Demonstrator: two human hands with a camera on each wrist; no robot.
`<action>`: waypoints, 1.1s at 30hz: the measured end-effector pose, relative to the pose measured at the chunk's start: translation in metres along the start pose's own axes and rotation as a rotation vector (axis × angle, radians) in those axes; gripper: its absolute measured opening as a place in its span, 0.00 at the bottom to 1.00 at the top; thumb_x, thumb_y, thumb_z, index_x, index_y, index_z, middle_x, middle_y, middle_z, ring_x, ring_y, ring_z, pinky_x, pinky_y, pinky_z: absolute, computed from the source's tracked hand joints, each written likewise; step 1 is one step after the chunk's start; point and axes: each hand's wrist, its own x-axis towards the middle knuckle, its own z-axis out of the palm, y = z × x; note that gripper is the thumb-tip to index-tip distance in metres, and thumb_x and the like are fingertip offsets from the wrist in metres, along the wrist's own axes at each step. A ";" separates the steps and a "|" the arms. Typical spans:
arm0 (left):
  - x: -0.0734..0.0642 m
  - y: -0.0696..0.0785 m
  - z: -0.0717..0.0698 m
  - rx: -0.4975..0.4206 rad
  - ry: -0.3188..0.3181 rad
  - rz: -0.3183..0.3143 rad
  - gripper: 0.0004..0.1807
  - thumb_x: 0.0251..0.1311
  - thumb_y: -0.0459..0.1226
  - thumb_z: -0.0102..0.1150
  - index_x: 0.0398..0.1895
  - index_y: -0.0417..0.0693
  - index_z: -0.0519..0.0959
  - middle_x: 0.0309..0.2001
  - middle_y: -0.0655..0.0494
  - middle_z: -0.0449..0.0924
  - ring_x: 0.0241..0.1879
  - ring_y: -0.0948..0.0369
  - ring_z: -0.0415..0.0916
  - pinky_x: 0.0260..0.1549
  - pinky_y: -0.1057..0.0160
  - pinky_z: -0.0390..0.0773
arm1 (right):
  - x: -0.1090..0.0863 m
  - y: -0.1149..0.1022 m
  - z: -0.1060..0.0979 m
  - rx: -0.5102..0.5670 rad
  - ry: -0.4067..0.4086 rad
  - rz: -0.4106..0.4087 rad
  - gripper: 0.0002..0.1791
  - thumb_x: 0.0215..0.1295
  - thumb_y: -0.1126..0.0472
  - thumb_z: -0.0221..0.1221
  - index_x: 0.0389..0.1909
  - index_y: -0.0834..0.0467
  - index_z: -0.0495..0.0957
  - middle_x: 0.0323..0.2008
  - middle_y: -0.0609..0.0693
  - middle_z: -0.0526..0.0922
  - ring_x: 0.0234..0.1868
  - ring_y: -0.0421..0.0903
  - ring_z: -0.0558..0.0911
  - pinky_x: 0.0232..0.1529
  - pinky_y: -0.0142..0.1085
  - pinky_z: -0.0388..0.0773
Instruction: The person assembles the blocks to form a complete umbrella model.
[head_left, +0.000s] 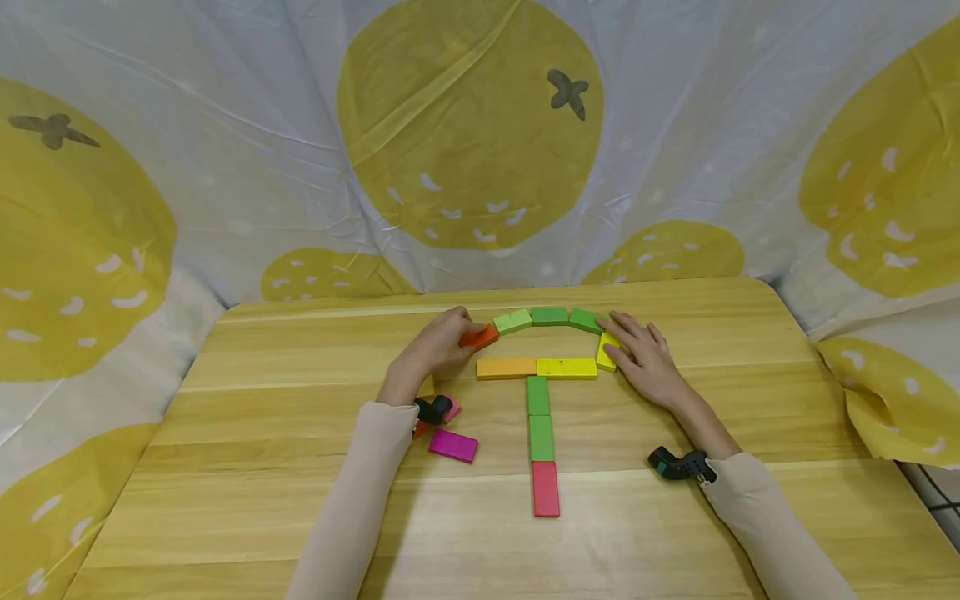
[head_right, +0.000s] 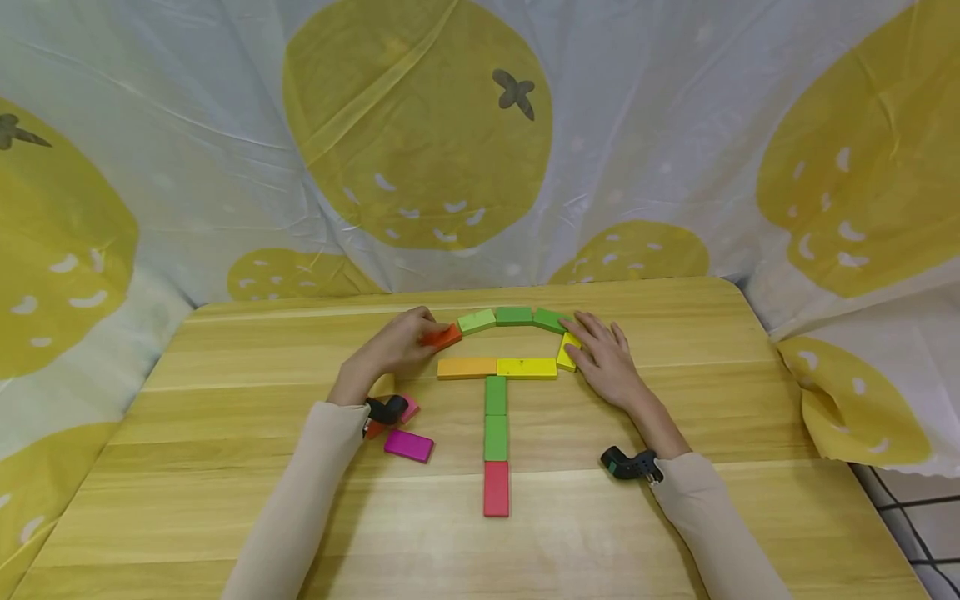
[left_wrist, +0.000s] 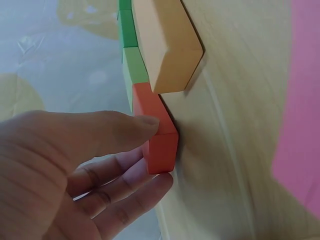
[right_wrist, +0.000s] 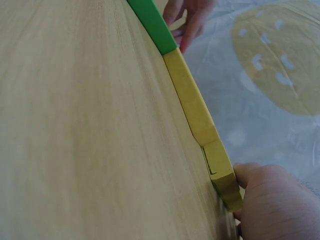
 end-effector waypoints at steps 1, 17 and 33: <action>0.001 0.001 0.000 0.006 -0.002 -0.005 0.20 0.67 0.29 0.64 0.62 0.38 0.82 0.50 0.39 0.79 0.47 0.48 0.77 0.53 0.53 0.80 | 0.000 0.000 0.000 -0.001 -0.001 -0.001 0.28 0.82 0.55 0.49 0.79 0.56 0.63 0.80 0.66 0.56 0.81 0.67 0.52 0.78 0.69 0.32; 0.006 0.001 0.003 0.018 0.008 -0.059 0.21 0.67 0.29 0.64 0.63 0.37 0.81 0.50 0.39 0.78 0.47 0.49 0.75 0.53 0.53 0.80 | 0.000 0.000 0.000 -0.002 0.001 0.001 0.28 0.82 0.55 0.49 0.79 0.56 0.63 0.80 0.66 0.56 0.81 0.67 0.52 0.78 0.68 0.33; 0.008 0.001 0.003 0.003 -0.001 -0.114 0.25 0.68 0.30 0.63 0.68 0.40 0.77 0.54 0.39 0.77 0.49 0.49 0.74 0.53 0.54 0.79 | 0.001 0.001 0.000 0.004 0.006 -0.006 0.28 0.82 0.55 0.49 0.79 0.56 0.63 0.80 0.66 0.56 0.81 0.68 0.53 0.78 0.69 0.32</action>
